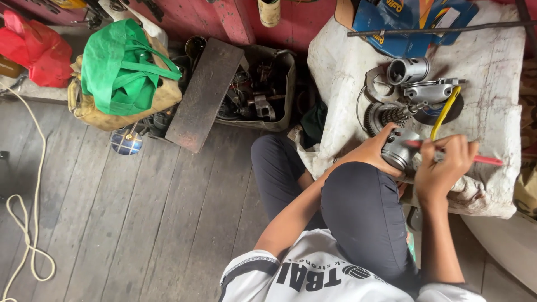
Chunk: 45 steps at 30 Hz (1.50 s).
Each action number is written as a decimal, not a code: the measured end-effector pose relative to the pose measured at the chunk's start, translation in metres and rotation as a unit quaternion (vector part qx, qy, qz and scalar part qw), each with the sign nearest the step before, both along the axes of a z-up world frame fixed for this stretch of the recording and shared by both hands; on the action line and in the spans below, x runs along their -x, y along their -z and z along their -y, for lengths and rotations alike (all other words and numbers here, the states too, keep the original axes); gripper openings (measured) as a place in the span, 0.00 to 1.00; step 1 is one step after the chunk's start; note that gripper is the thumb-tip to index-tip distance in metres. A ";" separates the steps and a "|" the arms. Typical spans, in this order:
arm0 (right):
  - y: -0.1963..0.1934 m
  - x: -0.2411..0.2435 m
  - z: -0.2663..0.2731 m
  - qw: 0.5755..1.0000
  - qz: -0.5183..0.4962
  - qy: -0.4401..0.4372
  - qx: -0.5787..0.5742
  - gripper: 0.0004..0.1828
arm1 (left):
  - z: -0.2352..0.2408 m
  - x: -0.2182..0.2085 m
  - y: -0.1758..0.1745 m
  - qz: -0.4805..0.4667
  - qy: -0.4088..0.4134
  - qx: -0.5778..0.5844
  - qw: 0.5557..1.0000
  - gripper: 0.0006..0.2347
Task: Sanding and cleaning a motorcycle piston using a handheld rotary power tool
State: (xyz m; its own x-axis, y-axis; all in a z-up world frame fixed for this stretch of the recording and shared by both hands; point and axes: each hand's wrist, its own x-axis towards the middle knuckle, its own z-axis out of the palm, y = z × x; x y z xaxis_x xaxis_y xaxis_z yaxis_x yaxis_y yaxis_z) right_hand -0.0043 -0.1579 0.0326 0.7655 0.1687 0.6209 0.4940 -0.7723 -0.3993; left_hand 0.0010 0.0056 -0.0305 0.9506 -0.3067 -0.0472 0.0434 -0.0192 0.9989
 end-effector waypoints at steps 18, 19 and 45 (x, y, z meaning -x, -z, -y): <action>-0.012 0.019 -0.010 0.999 0.046 0.002 -0.009 0.08 | -0.008 0.013 -0.030 0.018 0.007 -0.021 1.000 0.44; -0.014 0.028 -0.014 0.999 0.031 -0.020 0.002 0.10 | -0.013 0.020 -0.045 0.013 0.007 0.038 0.999 0.40; 0.009 0.027 0.002 0.999 -0.003 -0.032 0.012 0.13 | -0.004 0.004 -0.001 0.010 0.024 0.034 0.999 0.46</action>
State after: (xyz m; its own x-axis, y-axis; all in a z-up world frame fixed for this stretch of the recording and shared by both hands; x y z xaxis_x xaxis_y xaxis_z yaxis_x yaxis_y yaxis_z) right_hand -0.0318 -0.1602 0.0237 0.7562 0.2316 0.6121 0.5405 -0.7483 -0.3846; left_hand -0.0027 0.0091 -0.0297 0.9354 -0.3536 -0.0051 0.0232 0.0469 0.9986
